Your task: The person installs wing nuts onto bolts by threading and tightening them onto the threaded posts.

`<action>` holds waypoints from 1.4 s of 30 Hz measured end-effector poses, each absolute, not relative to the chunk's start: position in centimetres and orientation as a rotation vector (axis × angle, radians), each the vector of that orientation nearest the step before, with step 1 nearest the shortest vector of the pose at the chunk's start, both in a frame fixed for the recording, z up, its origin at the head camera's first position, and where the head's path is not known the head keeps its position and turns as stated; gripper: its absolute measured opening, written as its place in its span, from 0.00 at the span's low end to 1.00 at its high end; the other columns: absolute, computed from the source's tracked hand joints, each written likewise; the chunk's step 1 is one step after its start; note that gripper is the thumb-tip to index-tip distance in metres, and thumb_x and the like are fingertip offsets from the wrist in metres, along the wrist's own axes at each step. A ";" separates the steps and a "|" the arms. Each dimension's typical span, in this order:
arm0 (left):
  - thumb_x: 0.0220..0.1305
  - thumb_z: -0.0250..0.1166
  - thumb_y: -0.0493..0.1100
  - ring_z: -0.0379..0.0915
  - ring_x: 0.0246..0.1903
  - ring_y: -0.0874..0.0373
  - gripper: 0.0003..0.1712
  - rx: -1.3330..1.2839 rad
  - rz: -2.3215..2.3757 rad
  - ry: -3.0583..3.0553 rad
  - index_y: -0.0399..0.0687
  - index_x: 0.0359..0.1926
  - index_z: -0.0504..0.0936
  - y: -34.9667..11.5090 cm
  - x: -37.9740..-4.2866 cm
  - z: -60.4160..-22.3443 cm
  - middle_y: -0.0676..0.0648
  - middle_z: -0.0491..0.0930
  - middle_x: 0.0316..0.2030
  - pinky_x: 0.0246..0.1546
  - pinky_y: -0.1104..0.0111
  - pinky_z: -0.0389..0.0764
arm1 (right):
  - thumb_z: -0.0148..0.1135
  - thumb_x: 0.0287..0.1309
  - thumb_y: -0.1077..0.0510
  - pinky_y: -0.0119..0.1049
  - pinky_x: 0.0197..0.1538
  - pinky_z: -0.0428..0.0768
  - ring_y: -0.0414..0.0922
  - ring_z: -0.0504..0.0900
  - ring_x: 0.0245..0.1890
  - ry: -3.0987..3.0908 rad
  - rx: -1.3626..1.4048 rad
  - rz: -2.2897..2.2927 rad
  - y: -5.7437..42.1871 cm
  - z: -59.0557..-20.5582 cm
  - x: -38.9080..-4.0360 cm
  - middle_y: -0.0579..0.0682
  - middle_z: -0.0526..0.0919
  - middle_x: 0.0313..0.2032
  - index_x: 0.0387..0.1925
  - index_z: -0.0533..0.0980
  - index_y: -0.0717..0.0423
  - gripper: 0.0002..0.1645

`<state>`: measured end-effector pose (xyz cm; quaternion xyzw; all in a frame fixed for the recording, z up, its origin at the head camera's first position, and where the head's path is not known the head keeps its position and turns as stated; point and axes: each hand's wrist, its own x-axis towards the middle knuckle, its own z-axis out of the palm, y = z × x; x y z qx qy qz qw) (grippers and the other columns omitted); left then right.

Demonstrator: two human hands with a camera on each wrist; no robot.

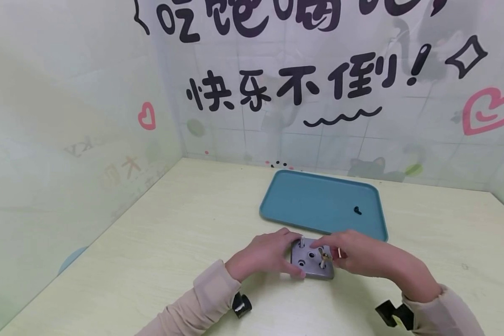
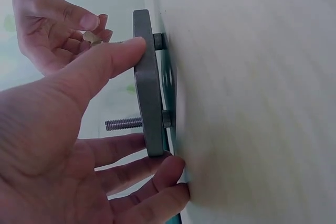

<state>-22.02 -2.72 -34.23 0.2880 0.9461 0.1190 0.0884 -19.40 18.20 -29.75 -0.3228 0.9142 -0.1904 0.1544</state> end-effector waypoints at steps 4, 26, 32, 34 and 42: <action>0.39 0.69 0.66 0.70 0.40 0.65 0.49 0.843 0.360 2.818 0.55 0.63 0.65 -2.7 -21.9 -34.1 0.54 0.72 0.49 0.36 0.70 0.72 | 0.55 0.52 0.70 0.28 0.28 0.70 0.34 0.69 0.28 2.623 -0.898 -0.546 18.2 -29.8 -19.4 0.41 0.74 0.28 0.55 0.72 0.50 0.27; 0.39 0.70 0.64 0.67 0.34 0.66 0.47 0.859 0.366 2.831 0.53 0.62 0.66 -2.7 -21.8 -34.1 0.54 0.72 0.47 0.31 0.73 0.70 | 0.64 0.48 0.46 0.31 0.23 0.65 0.37 0.67 0.20 2.829 -0.647 -0.386 17.4 -30.1 -19.1 0.41 0.72 0.20 0.29 0.74 0.47 0.11; 0.39 0.70 0.64 0.68 0.34 0.66 0.47 0.864 0.366 2.839 0.54 0.61 0.67 -2.7 -21.8 -34.1 0.54 0.72 0.47 0.31 0.74 0.70 | 0.61 0.52 0.46 0.29 0.20 0.60 0.37 0.63 0.15 2.892 -0.597 -0.369 17.2 -30.3 -19.1 0.39 0.66 0.13 0.13 0.70 0.49 0.19; 0.39 0.69 0.64 0.68 0.34 0.66 0.47 0.865 0.366 2.840 0.54 0.61 0.67 -2.8 -21.7 -34.1 0.54 0.72 0.47 0.30 0.74 0.69 | 0.59 0.54 0.48 0.29 0.19 0.60 0.36 0.63 0.13 2.882 -0.615 -0.393 17.2 -30.3 -19.1 0.39 0.67 0.11 0.10 0.70 0.49 0.21; 0.39 0.69 0.65 0.68 0.35 0.66 0.48 0.869 0.353 2.834 0.54 0.62 0.66 -2.8 -21.8 -34.2 0.54 0.72 0.47 0.30 0.73 0.70 | 0.53 0.60 0.56 0.28 0.21 0.63 0.34 0.63 0.16 2.844 -0.779 -0.502 17.9 -29.8 -19.2 0.40 0.68 0.16 0.25 0.73 0.49 0.09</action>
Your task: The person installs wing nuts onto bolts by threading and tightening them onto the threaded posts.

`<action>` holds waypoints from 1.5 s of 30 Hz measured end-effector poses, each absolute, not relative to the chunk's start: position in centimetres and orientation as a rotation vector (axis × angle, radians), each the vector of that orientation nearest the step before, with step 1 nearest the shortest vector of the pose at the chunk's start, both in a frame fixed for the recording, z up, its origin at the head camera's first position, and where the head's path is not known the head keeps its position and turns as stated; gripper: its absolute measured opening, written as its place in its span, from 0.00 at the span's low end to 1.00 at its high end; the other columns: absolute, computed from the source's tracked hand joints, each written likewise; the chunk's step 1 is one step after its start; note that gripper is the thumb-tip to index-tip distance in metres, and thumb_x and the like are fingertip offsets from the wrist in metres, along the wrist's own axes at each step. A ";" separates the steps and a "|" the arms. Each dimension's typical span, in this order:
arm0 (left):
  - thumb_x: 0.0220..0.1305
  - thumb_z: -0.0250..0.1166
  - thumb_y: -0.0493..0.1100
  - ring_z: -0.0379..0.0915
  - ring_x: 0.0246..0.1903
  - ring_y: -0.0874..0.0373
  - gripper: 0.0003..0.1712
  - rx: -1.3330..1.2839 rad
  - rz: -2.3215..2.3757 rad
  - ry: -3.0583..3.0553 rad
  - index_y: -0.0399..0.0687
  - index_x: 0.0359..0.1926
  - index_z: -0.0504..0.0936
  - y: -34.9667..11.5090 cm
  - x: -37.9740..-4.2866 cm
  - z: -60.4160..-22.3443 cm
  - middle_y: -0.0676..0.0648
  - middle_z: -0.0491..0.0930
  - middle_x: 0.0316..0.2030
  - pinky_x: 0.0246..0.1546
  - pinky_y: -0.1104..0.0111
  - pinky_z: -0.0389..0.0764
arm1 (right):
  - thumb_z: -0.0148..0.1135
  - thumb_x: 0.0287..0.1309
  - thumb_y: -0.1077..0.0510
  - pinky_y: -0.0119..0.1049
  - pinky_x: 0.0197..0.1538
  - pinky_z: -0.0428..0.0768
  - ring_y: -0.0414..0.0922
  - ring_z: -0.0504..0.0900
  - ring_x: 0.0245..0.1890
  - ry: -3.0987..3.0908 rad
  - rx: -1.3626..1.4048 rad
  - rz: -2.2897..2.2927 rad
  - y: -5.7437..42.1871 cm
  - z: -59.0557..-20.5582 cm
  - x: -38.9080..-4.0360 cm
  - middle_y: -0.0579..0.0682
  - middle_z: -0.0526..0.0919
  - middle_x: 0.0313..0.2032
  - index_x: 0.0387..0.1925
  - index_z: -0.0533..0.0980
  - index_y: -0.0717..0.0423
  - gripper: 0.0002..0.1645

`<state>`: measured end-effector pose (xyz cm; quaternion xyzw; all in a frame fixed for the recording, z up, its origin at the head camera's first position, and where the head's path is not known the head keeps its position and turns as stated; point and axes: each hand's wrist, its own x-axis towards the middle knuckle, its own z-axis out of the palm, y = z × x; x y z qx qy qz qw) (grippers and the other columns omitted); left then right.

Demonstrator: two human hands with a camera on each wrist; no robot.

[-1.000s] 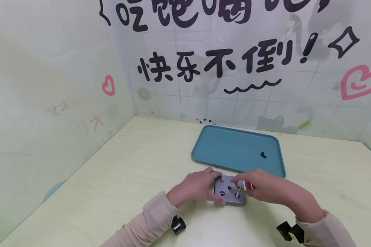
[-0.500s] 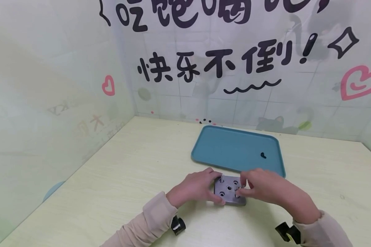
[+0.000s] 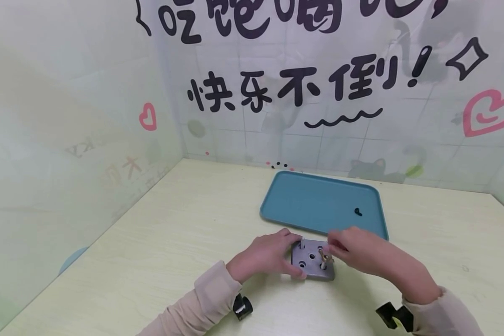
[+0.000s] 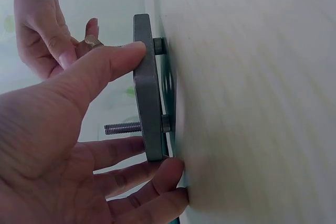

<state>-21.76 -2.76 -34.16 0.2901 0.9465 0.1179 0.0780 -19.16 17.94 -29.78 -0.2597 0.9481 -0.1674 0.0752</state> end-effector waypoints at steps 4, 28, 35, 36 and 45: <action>0.39 0.69 0.65 0.68 0.36 0.66 0.48 0.865 0.342 2.831 0.54 0.62 0.66 -2.7 -21.7 -34.1 0.54 0.72 0.48 0.32 0.73 0.71 | 0.50 0.57 0.69 0.28 0.26 0.67 0.33 0.66 0.22 2.772 -0.929 -0.562 18.4 -29.6 -19.2 0.41 0.72 0.22 0.42 0.74 0.48 0.16; 0.39 0.69 0.65 0.67 0.34 0.66 0.48 0.852 0.340 2.821 0.54 0.62 0.66 -2.7 -21.7 -33.9 0.54 0.72 0.47 0.30 0.74 0.69 | 0.65 0.48 0.61 0.29 0.30 0.70 0.36 0.69 0.28 2.738 -0.911 -0.466 18.2 -30.1 -19.3 0.44 0.71 0.33 0.47 0.75 0.44 0.22; 0.39 0.69 0.65 0.67 0.33 0.66 0.48 0.854 0.347 2.820 0.53 0.62 0.66 -2.8 -21.7 -33.9 0.54 0.72 0.46 0.29 0.74 0.69 | 0.67 0.45 0.52 0.33 0.32 0.71 0.40 0.72 0.33 2.781 -0.803 -0.467 17.9 -30.0 -19.3 0.44 0.72 0.35 0.42 0.74 0.45 0.19; 0.39 0.69 0.65 0.67 0.33 0.66 0.48 0.854 0.347 2.819 0.53 0.62 0.66 -2.8 -21.7 -33.9 0.54 0.72 0.46 0.29 0.74 0.69 | 0.68 0.45 0.50 0.34 0.33 0.71 0.41 0.72 0.34 2.786 -0.781 -0.466 17.9 -30.0 -19.2 0.44 0.71 0.35 0.41 0.74 0.45 0.19; 0.40 0.69 0.65 0.68 0.35 0.66 0.48 0.848 0.339 2.825 0.54 0.62 0.66 -2.7 -21.7 -33.9 0.54 0.72 0.47 0.32 0.73 0.71 | 0.65 0.46 0.42 0.33 0.32 0.69 0.39 0.69 0.30 2.832 -0.694 -0.433 17.7 -30.1 -19.1 0.43 0.70 0.33 0.32 0.70 0.47 0.18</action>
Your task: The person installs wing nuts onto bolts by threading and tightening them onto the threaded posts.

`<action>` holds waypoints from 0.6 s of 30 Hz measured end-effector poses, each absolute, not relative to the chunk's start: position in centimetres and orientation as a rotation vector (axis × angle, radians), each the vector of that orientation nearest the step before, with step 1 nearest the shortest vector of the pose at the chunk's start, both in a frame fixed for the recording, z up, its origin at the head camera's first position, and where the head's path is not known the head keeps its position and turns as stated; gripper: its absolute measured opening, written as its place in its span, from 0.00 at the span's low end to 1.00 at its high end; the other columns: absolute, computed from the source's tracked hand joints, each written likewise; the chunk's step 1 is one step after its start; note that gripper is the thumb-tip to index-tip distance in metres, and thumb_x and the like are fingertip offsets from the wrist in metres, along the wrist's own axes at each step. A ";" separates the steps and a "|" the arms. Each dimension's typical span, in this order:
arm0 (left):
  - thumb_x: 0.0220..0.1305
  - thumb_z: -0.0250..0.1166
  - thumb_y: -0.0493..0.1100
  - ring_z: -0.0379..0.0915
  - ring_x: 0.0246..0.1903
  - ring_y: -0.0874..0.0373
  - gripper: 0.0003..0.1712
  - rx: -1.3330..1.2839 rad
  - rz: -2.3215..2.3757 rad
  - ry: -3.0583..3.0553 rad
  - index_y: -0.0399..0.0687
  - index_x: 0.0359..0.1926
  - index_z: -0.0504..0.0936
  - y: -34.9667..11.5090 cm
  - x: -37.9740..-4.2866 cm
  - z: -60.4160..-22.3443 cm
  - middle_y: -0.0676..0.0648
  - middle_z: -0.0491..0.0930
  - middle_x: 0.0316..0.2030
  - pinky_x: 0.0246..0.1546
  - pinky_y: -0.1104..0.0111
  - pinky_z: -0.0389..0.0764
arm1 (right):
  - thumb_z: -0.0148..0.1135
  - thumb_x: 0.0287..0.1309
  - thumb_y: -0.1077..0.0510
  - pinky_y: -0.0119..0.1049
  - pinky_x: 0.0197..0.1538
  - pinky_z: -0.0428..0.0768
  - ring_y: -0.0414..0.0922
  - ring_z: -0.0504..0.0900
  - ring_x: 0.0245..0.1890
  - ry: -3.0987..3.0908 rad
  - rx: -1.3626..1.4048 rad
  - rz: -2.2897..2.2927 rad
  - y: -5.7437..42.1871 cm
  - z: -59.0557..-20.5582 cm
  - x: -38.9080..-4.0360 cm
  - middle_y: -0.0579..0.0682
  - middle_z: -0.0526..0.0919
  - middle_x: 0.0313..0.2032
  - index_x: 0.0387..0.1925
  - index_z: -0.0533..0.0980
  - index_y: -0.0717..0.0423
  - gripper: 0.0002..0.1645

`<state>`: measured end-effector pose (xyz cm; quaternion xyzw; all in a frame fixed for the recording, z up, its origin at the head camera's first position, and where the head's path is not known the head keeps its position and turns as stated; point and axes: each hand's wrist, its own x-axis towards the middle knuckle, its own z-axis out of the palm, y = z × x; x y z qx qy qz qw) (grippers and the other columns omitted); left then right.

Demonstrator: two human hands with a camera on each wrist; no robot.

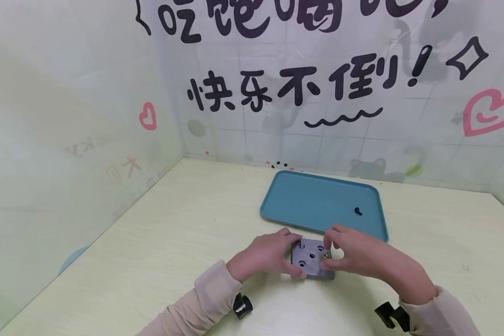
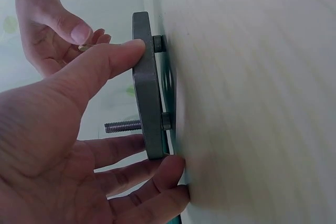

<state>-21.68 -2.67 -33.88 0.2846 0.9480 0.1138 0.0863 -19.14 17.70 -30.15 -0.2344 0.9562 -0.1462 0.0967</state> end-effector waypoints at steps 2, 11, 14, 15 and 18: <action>0.40 0.69 0.65 0.68 0.35 0.66 0.48 0.848 0.336 2.826 0.54 0.62 0.66 -2.6 -21.7 -33.9 0.54 0.72 0.47 0.32 0.73 0.71 | 0.64 0.47 0.42 0.32 0.31 0.68 0.38 0.68 0.28 2.847 -0.693 -0.419 17.6 -30.2 -19.2 0.42 0.71 0.31 0.29 0.70 0.47 0.17; 0.40 0.69 0.65 0.69 0.37 0.65 0.48 0.851 0.328 2.834 0.54 0.62 0.66 -2.7 -21.7 -33.8 0.54 0.72 0.48 0.33 0.72 0.72 | 0.58 0.55 0.53 0.28 0.21 0.61 0.35 0.62 0.17 2.892 -0.740 -0.445 17.3 -30.3 -19.3 0.40 0.65 0.15 0.16 0.68 0.48 0.15; 0.40 0.69 0.65 0.69 0.37 0.65 0.48 0.846 0.330 2.835 0.54 0.62 0.66 -2.7 -21.6 -33.7 0.54 0.72 0.48 0.33 0.72 0.72 | 0.57 0.56 0.54 0.27 0.19 0.58 0.34 0.59 0.14 2.895 -0.755 -0.454 17.3 -30.4 -19.3 0.39 0.60 0.12 0.11 0.65 0.48 0.20; 0.39 0.69 0.65 0.69 0.36 0.65 0.48 0.841 0.334 2.832 0.54 0.62 0.66 -2.7 -21.6 -33.7 0.54 0.72 0.48 0.32 0.72 0.71 | 0.56 0.56 0.54 0.26 0.19 0.58 0.34 0.58 0.13 2.892 -0.764 -0.457 17.4 -30.5 -19.4 0.38 0.59 0.11 0.11 0.64 0.48 0.21; 0.40 0.69 0.65 0.68 0.35 0.65 0.48 0.831 0.345 2.822 0.54 0.62 0.66 -2.7 -21.6 -33.8 0.54 0.72 0.48 0.32 0.73 0.71 | 0.55 0.58 0.54 0.26 0.19 0.58 0.33 0.58 0.13 2.874 -0.784 -0.470 17.5 -30.5 -19.4 0.38 0.59 0.12 0.12 0.64 0.48 0.20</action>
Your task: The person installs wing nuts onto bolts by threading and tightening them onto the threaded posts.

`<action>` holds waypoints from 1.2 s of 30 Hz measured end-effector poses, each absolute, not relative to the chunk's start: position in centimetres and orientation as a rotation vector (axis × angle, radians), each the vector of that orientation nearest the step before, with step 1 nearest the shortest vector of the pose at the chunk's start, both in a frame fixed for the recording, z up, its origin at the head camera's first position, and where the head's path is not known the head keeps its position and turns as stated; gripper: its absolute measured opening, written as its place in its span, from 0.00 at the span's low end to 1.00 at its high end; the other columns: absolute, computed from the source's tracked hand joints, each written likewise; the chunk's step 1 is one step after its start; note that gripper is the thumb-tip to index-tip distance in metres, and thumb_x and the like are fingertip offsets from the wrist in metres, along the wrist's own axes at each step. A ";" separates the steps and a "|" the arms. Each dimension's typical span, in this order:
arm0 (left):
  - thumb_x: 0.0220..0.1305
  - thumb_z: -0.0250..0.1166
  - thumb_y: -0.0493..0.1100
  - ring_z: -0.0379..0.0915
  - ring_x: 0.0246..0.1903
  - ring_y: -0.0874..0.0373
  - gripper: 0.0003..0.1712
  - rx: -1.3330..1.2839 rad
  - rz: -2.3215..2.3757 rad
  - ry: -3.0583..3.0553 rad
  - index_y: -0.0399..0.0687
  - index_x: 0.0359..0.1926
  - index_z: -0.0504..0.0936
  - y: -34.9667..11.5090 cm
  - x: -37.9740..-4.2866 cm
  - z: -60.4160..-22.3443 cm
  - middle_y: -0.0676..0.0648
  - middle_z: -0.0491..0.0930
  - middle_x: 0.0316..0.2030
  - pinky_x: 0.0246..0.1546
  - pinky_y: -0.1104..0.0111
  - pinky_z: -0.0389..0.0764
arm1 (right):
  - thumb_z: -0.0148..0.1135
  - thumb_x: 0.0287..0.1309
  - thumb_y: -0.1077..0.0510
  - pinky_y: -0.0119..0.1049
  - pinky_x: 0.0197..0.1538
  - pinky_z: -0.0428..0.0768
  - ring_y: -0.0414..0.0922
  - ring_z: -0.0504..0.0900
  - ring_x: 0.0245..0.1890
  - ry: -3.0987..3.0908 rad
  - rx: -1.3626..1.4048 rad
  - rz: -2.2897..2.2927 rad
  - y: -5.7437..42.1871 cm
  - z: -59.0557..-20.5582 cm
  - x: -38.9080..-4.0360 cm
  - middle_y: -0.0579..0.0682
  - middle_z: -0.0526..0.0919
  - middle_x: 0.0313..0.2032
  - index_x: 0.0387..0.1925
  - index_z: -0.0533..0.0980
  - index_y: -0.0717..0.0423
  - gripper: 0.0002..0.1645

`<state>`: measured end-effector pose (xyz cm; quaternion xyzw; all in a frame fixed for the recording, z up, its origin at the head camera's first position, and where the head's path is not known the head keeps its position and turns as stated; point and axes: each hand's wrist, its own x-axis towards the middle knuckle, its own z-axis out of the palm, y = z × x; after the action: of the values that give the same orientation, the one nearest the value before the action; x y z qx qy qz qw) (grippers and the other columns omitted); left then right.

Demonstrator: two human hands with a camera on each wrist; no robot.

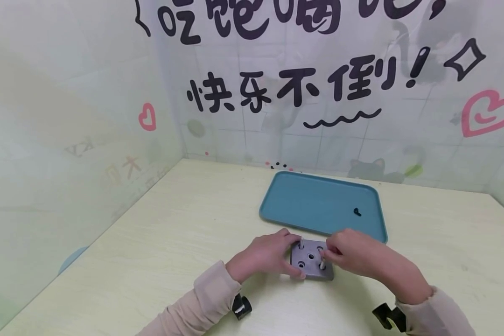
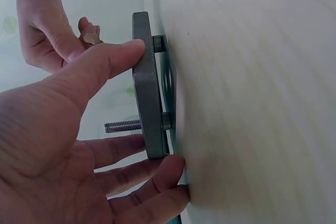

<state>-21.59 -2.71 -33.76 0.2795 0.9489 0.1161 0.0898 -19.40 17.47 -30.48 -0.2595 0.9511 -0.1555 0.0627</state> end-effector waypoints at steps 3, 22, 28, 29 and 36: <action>0.40 0.69 0.65 0.68 0.35 0.65 0.48 0.831 0.353 2.815 0.54 0.63 0.65 -2.8 -21.6 -33.9 0.54 0.72 0.48 0.32 0.72 0.71 | 0.53 0.60 0.56 0.27 0.20 0.61 0.33 0.60 0.15 2.839 -0.823 -0.513 17.7 -30.3 -19.4 0.39 0.63 0.14 0.20 0.70 0.49 0.13; 0.39 0.70 0.64 0.67 0.35 0.66 0.48 0.838 0.356 2.812 0.54 0.63 0.65 -2.8 -21.6 -33.9 0.54 0.72 0.47 0.32 0.72 0.71 | 0.59 0.49 0.66 0.26 0.22 0.61 0.32 0.57 0.15 2.687 -0.924 -0.545 18.4 -29.9 -19.2 0.37 0.59 0.13 0.48 0.74 0.46 0.23; 0.39 0.69 0.65 0.68 0.36 0.66 0.48 0.843 0.346 2.818 0.54 0.63 0.65 -2.8 -21.7 -33.9 0.54 0.72 0.48 0.32 0.72 0.71 | 0.64 0.49 0.59 0.27 0.22 0.65 0.33 0.63 0.17 2.712 -0.870 -0.509 18.2 -29.8 -19.3 0.40 0.68 0.16 0.46 0.73 0.47 0.19; 0.40 0.69 0.65 0.68 0.35 0.66 0.48 0.845 0.348 2.818 0.54 0.62 0.65 -2.8 -21.7 -34.0 0.54 0.72 0.48 0.32 0.73 0.71 | 0.64 0.48 0.58 0.27 0.22 0.65 0.33 0.63 0.17 2.715 -0.857 -0.512 18.2 -29.8 -19.4 0.40 0.68 0.16 0.45 0.73 0.47 0.19; 0.40 0.70 0.64 0.67 0.34 0.66 0.48 0.851 0.366 2.816 0.53 0.62 0.66 -2.8 -21.7 -34.0 0.55 0.72 0.45 0.30 0.74 0.69 | 0.67 0.45 0.50 0.28 0.21 0.61 0.35 0.61 0.17 2.763 -0.782 -0.496 18.0 -29.9 -19.3 0.41 0.66 0.15 0.40 0.73 0.48 0.19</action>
<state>-21.75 -2.85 -33.99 0.2858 0.9462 0.1231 0.0883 -19.26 18.00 -29.93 -0.2666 0.9421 -0.1690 0.1135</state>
